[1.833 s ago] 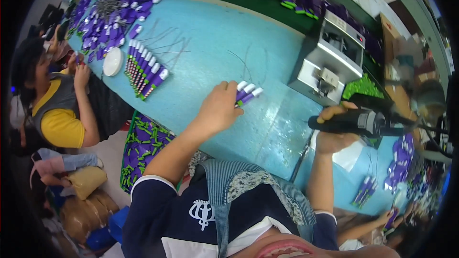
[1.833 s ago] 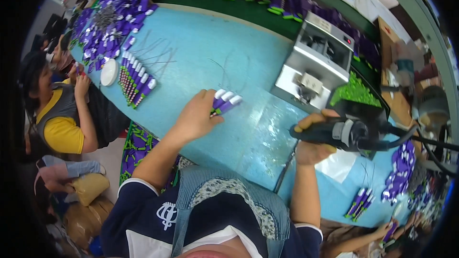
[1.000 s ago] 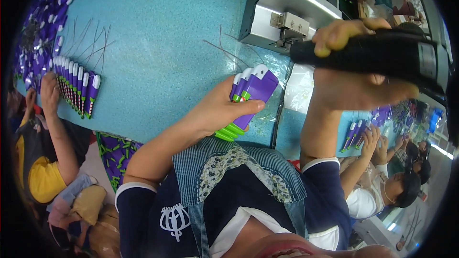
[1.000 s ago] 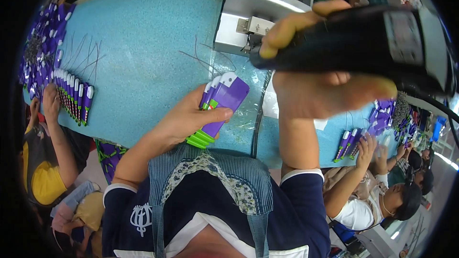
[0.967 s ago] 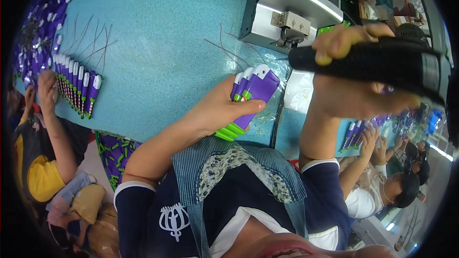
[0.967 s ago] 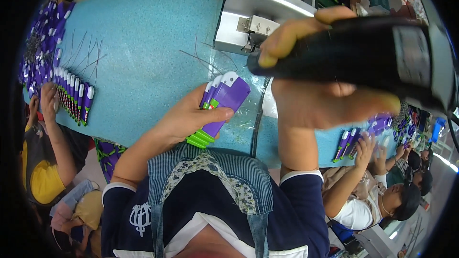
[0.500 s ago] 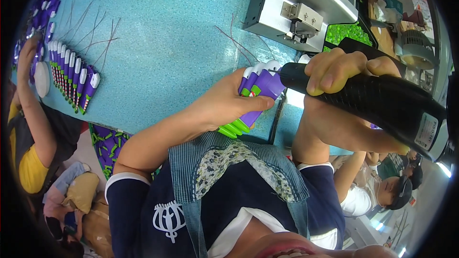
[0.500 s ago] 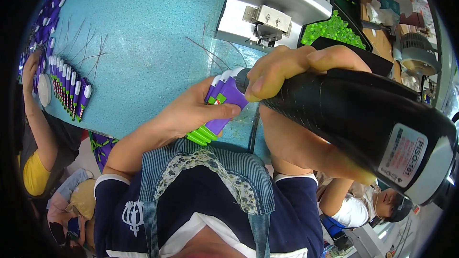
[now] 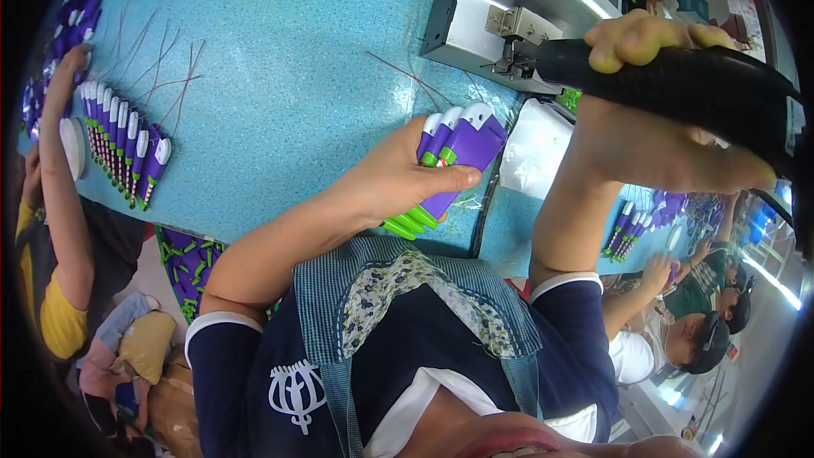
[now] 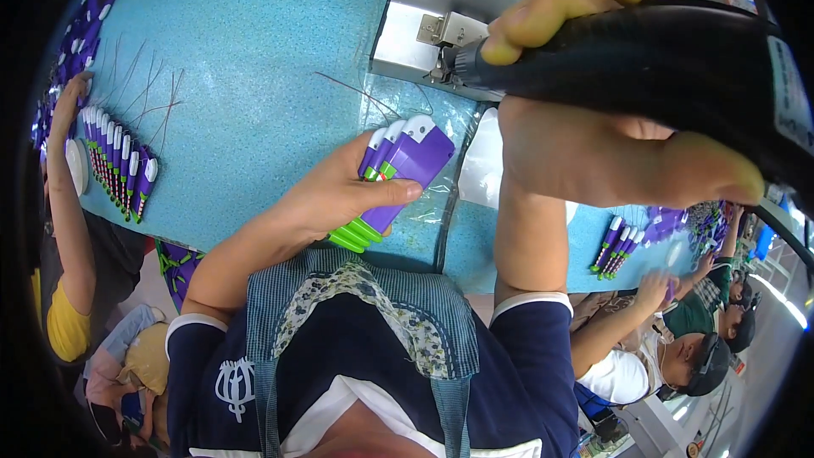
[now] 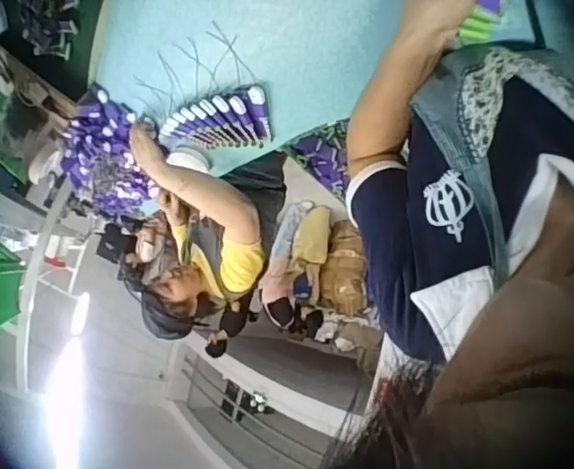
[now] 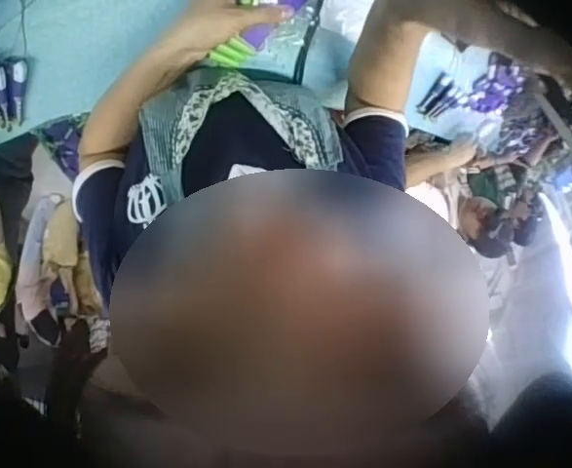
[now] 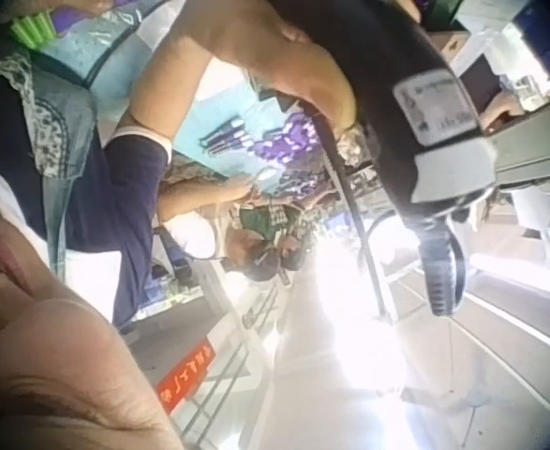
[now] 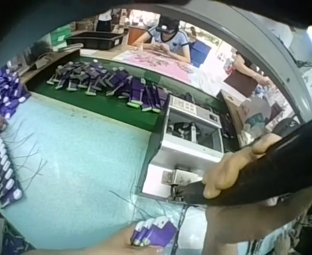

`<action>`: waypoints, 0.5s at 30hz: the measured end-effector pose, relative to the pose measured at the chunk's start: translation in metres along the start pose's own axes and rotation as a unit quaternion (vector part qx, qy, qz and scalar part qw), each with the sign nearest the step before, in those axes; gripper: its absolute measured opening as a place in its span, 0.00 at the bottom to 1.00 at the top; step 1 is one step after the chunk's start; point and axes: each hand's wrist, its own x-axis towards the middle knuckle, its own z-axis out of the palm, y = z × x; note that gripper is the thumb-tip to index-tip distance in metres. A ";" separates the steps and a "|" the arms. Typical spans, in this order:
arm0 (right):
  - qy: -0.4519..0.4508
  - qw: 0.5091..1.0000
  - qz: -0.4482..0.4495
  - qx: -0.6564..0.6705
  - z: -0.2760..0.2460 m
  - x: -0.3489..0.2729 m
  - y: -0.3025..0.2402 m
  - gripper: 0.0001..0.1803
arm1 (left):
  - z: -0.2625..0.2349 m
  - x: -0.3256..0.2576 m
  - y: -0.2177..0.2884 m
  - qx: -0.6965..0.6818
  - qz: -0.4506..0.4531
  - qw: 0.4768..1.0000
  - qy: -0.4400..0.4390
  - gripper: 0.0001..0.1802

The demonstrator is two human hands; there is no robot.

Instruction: The person picks up toy components, fastens them together using an electric screwdriver, and places the assembled parts onto the upper conveyor.

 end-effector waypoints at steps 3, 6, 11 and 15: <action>0.006 0.999 0.045 0.015 0.011 -0.008 -0.004 0.52 | 0.002 0.001 -0.001 -0.001 0.000 1.000 0.010 0.28; -0.010 0.996 0.080 0.025 0.024 -0.024 -0.014 0.51 | 0.001 -0.001 -0.004 0.013 0.025 1.000 0.010 0.26; 0.021 0.994 0.105 0.005 0.035 -0.043 -0.010 0.51 | 0.004 -0.002 0.000 -0.002 0.041 0.999 -0.026 0.22; 0.018 0.992 0.122 0.013 0.035 -0.046 -0.010 0.50 | 0.004 -0.001 -0.003 0.003 0.052 0.999 -0.004 0.21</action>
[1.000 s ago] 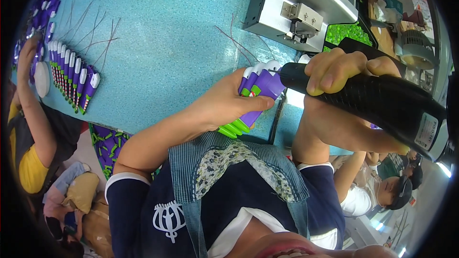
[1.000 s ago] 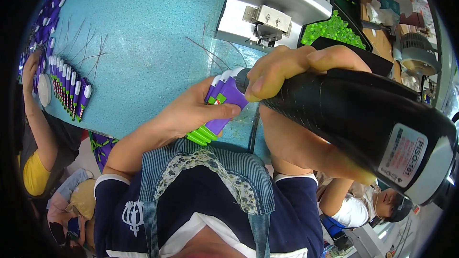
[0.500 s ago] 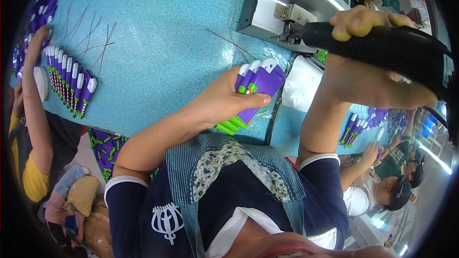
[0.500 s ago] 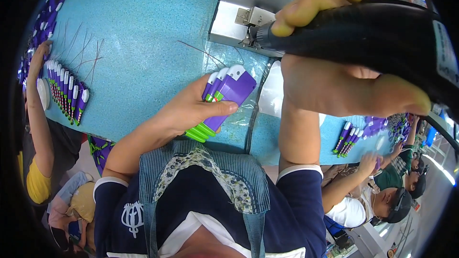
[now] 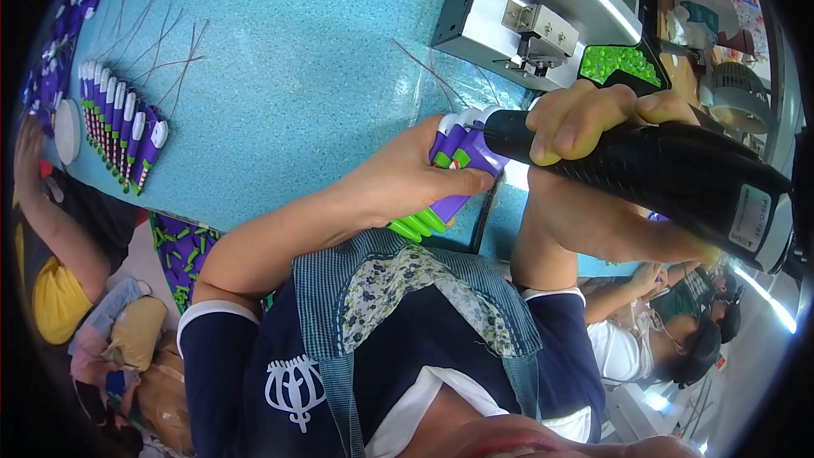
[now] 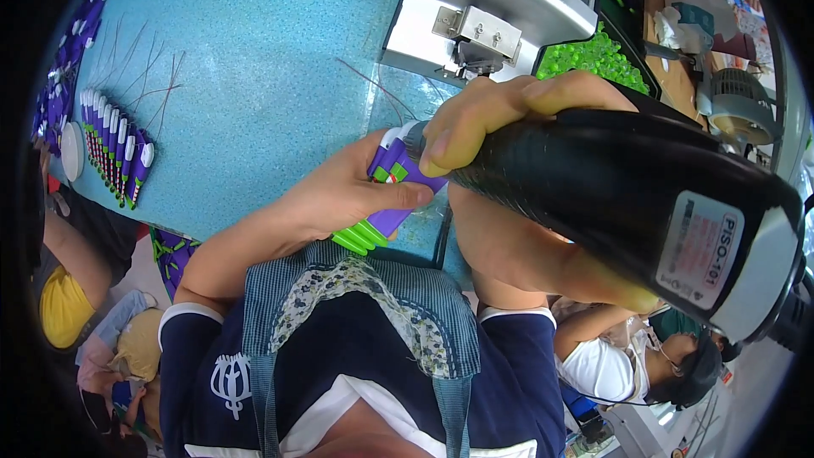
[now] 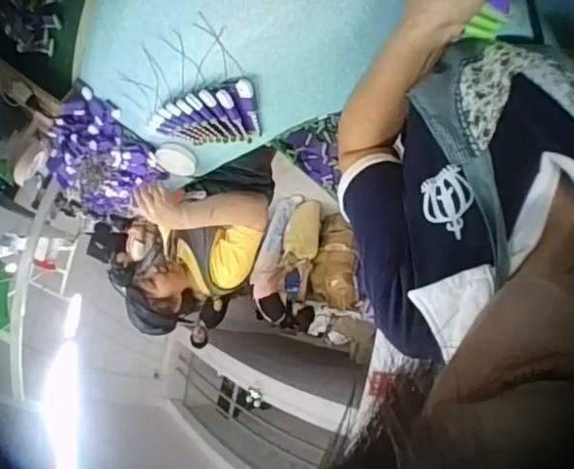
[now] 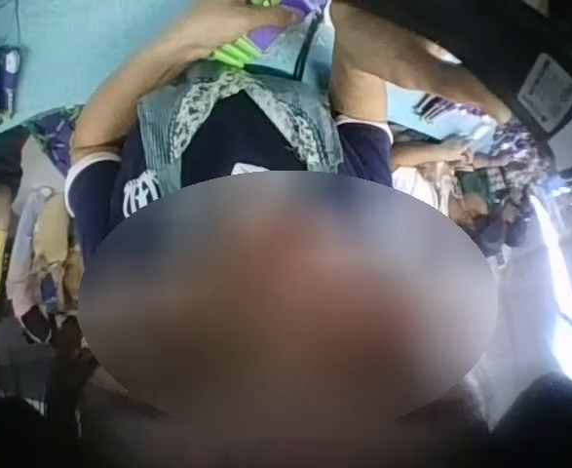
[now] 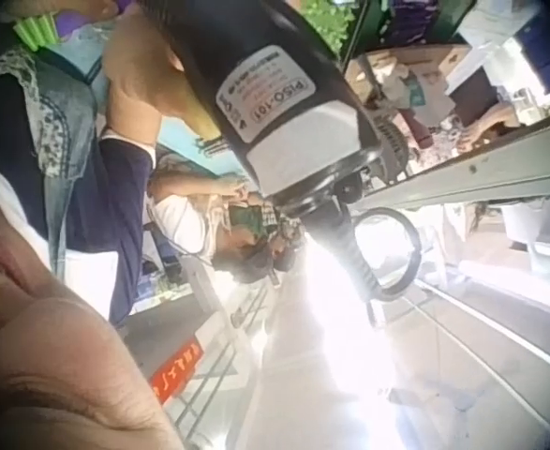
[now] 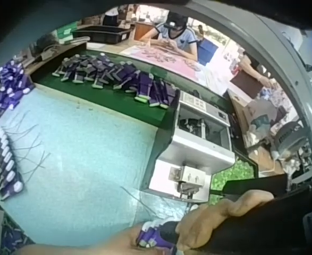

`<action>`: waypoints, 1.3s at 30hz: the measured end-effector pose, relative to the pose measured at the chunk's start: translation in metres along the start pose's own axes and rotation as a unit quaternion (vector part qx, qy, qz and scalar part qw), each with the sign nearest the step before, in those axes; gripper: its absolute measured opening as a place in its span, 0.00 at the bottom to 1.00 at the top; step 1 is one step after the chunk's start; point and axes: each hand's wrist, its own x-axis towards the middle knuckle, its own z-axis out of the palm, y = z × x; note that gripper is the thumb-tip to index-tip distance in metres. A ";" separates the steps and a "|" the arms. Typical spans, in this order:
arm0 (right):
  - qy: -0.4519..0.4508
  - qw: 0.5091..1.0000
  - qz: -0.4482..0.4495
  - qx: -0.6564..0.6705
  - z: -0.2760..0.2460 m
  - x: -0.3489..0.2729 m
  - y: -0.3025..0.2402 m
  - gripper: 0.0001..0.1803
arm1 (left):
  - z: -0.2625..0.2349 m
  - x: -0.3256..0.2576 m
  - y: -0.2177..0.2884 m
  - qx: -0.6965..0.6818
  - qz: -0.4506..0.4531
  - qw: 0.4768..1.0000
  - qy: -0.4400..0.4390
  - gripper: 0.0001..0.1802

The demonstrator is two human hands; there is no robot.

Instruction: The person picks up toy components, fastens them together using an electric screwdriver, and places the assembled parts onto the upper conveyor.

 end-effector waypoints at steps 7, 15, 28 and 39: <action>-0.008 1.000 -0.011 -0.010 -0.004 0.006 0.006 0.50 | -0.001 0.005 -0.004 -0.015 0.006 1.000 0.001 0.23; -0.057 0.993 -0.098 0.045 -0.042 0.059 0.004 0.52 | 0.001 0.002 0.003 0.017 -0.021 1.000 0.001 0.28; 0.012 1.000 0.010 -0.018 0.008 0.000 0.007 0.51 | 0.001 0.004 -0.002 0.015 0.008 1.000 -0.009 0.24; 0.005 0.999 0.006 0.035 0.005 0.005 0.009 0.52 | 0.000 0.004 -0.004 0.015 0.025 1.000 -0.008 0.29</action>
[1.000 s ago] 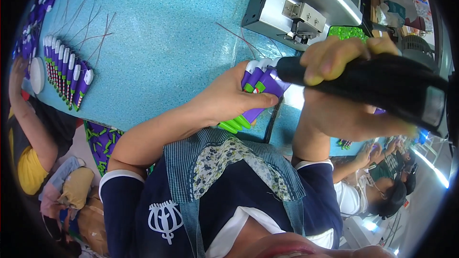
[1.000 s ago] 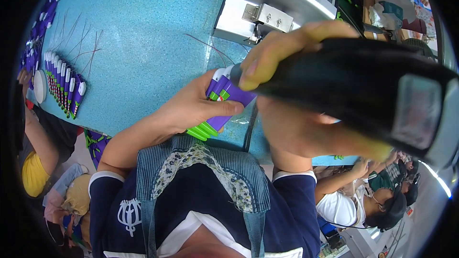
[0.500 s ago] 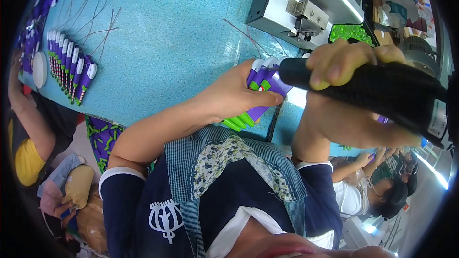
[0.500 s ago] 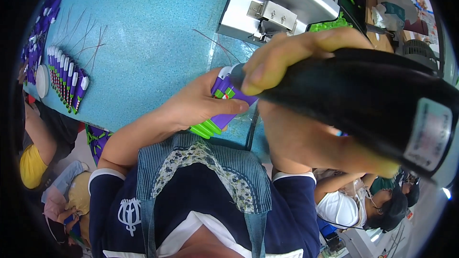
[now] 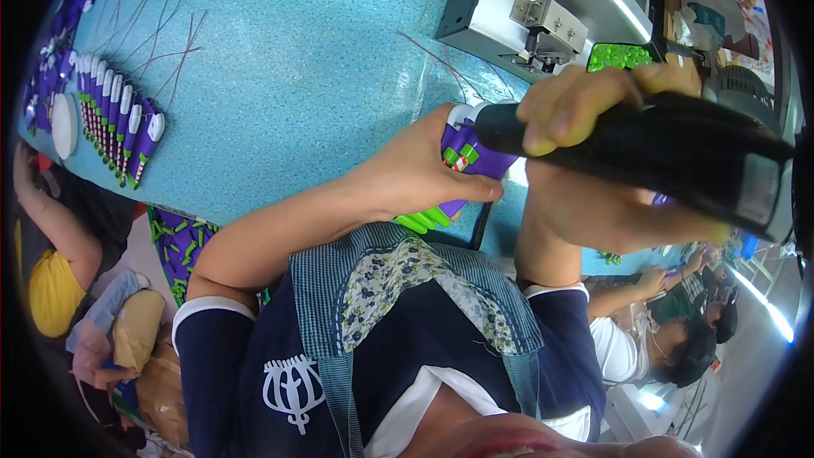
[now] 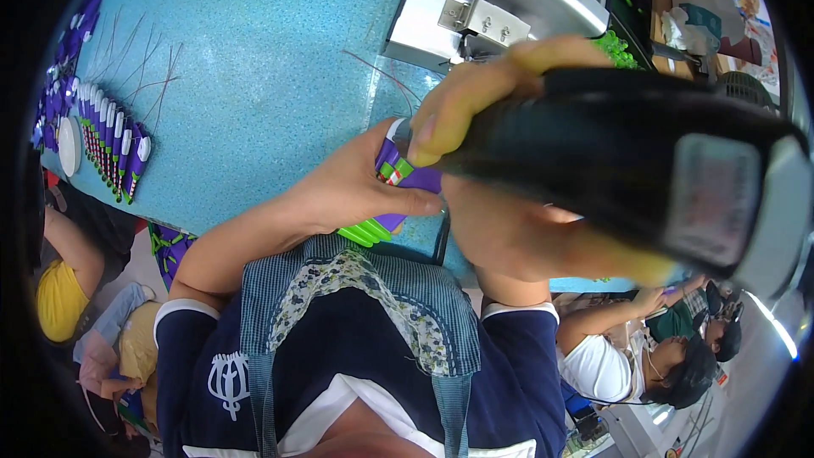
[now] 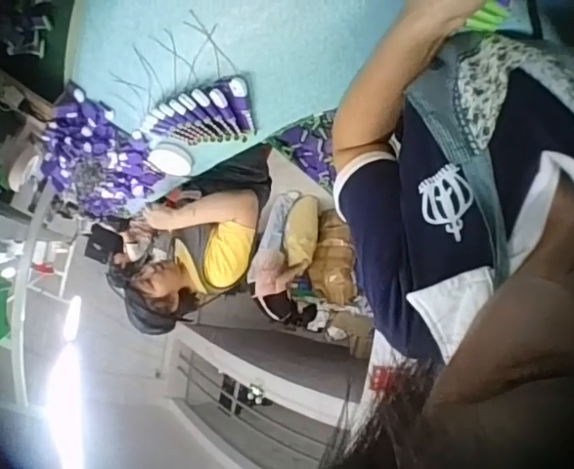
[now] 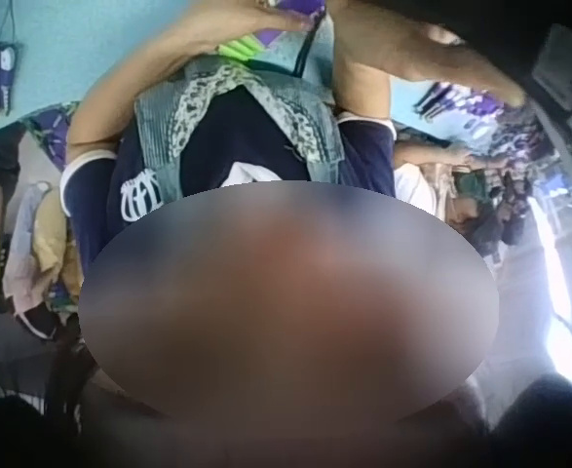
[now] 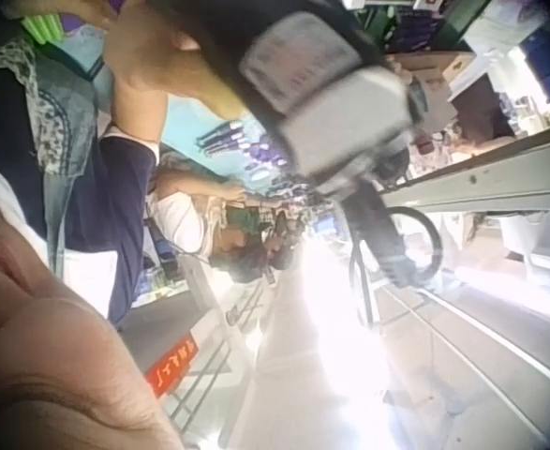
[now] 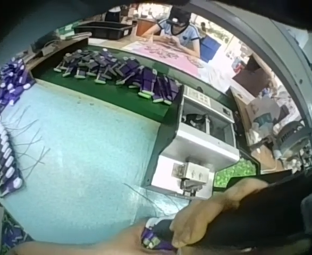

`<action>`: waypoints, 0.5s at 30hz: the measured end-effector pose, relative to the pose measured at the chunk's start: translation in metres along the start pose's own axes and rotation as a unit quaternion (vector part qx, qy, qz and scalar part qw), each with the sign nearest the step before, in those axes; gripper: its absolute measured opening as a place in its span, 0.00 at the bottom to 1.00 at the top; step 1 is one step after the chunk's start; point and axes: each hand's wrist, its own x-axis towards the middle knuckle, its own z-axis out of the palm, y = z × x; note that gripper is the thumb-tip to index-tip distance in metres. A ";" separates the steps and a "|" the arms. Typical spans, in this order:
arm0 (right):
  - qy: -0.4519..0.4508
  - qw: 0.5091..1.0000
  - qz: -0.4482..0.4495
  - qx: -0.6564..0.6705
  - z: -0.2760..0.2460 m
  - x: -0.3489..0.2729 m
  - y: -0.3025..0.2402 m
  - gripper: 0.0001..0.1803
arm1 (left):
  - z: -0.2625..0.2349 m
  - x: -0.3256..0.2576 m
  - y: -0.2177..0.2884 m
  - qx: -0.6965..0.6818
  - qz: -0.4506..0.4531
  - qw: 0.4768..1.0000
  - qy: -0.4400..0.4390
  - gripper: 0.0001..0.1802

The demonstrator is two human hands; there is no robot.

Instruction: The person picks up toy components, fastens them together using an electric screwdriver, and places the assembled parts onto the upper conveyor.

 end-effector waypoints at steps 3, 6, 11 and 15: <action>-0.024 0.996 -0.076 -0.031 -0.015 0.030 -0.019 0.51 | 0.000 -0.004 0.007 0.040 -0.038 0.998 -0.002 0.31; -0.057 0.976 -0.155 -0.143 -0.050 0.058 -0.024 0.51 | -0.002 -0.008 0.006 -0.010 -0.033 0.999 0.003 0.32; -0.036 0.992 -0.107 -0.052 -0.034 0.037 -0.016 0.51 | -0.002 -0.007 0.000 -0.061 -0.009 0.998 0.016 0.31; -0.016 0.995 -0.087 -0.047 -0.015 0.024 -0.022 0.50 | -0.004 -0.011 -0.002 -0.071 -0.010 0.997 0.037 0.32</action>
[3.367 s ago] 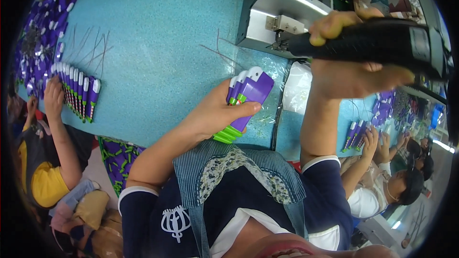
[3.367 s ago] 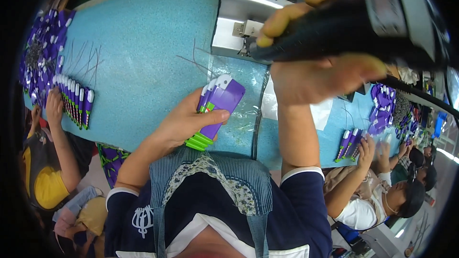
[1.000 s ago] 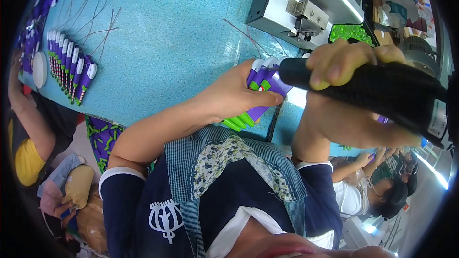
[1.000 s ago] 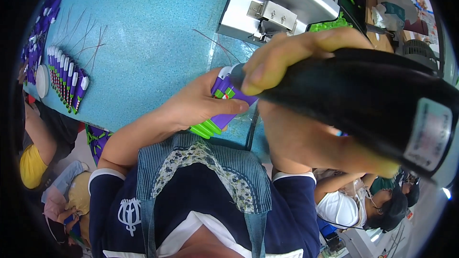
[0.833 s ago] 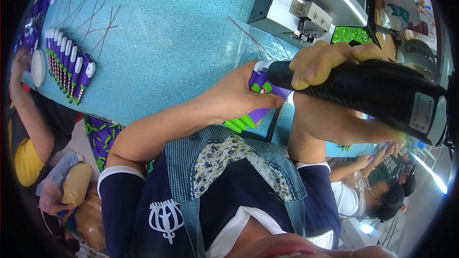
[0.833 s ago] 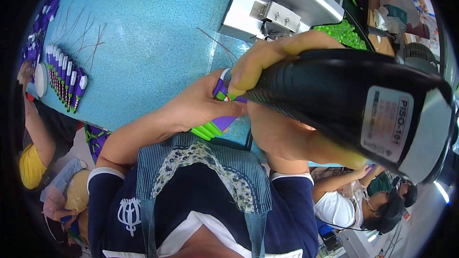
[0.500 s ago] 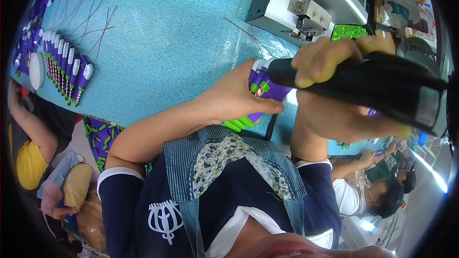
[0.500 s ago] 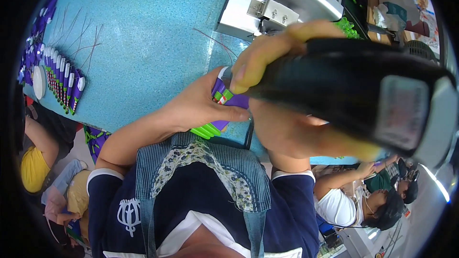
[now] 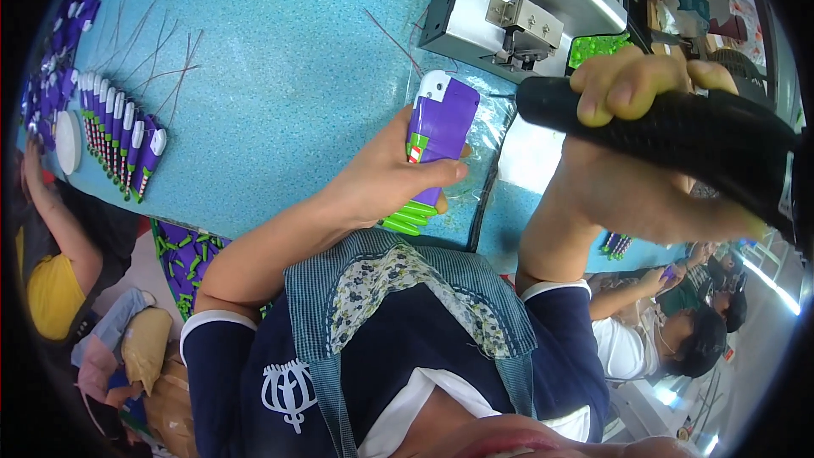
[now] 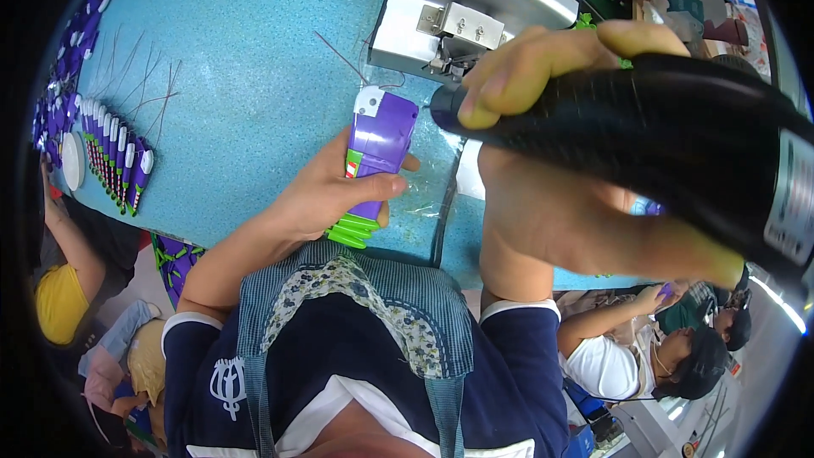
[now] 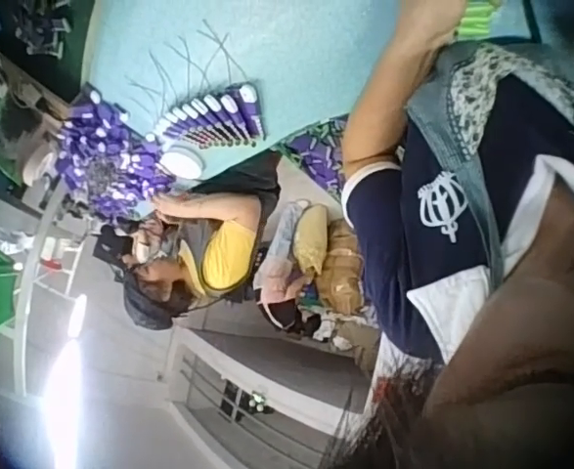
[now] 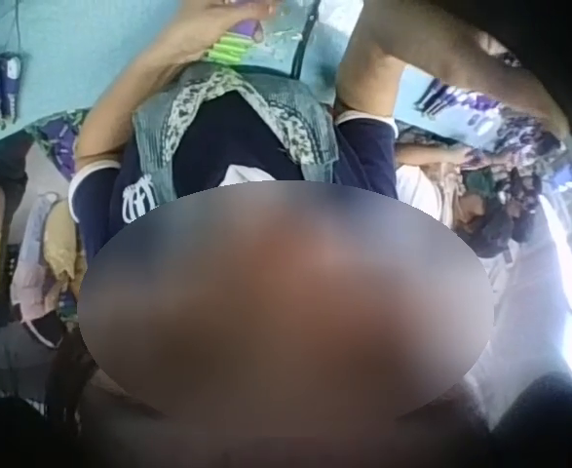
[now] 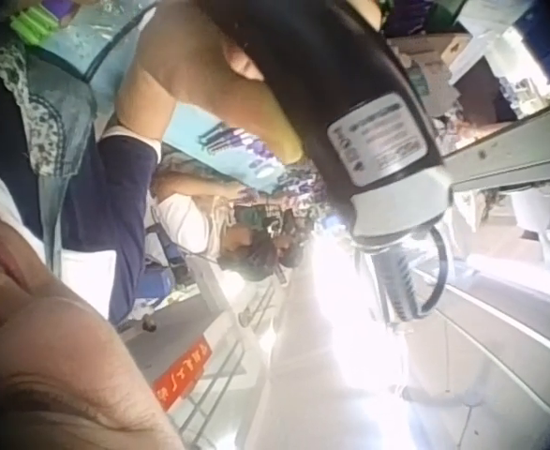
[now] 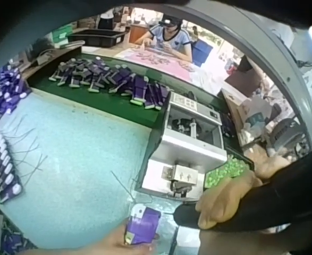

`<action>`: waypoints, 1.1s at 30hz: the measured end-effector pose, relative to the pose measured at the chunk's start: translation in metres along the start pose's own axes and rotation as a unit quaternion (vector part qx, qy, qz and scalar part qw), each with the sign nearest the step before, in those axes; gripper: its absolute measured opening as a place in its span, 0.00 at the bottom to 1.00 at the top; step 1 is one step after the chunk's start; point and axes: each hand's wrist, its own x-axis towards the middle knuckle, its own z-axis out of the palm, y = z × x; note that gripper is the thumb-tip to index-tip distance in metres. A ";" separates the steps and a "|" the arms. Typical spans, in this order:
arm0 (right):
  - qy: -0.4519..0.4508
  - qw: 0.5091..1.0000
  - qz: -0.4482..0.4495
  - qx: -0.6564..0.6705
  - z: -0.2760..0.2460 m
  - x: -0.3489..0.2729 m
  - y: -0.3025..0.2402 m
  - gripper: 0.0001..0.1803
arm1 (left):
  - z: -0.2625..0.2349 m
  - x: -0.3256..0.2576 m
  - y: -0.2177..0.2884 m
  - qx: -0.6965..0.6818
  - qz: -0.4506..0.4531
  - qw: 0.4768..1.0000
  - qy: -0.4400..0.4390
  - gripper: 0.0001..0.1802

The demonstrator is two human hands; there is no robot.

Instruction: The person picks up toy components, fastens them together using an electric screwdriver, and places the assembled parts onto the upper conveyor.

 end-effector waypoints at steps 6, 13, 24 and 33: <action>0.011 1.000 0.007 -0.020 0.004 -0.009 0.009 0.51 | -0.001 -0.001 0.002 -0.009 -0.004 1.000 -0.005 0.33; 0.021 1.000 0.018 0.001 0.005 -0.012 0.015 0.51 | -0.002 -0.001 0.004 0.016 -0.008 1.000 -0.002 0.33; -0.024 0.998 -0.062 0.003 -0.023 0.015 0.017 0.51 | 0.000 0.002 0.006 -0.026 0.018 0.999 -0.018 0.29; -0.006 0.998 0.053 -0.040 -0.002 -0.017 0.004 0.51 | 0.000 0.001 0.005 -0.039 -0.008 0.999 -0.032 0.31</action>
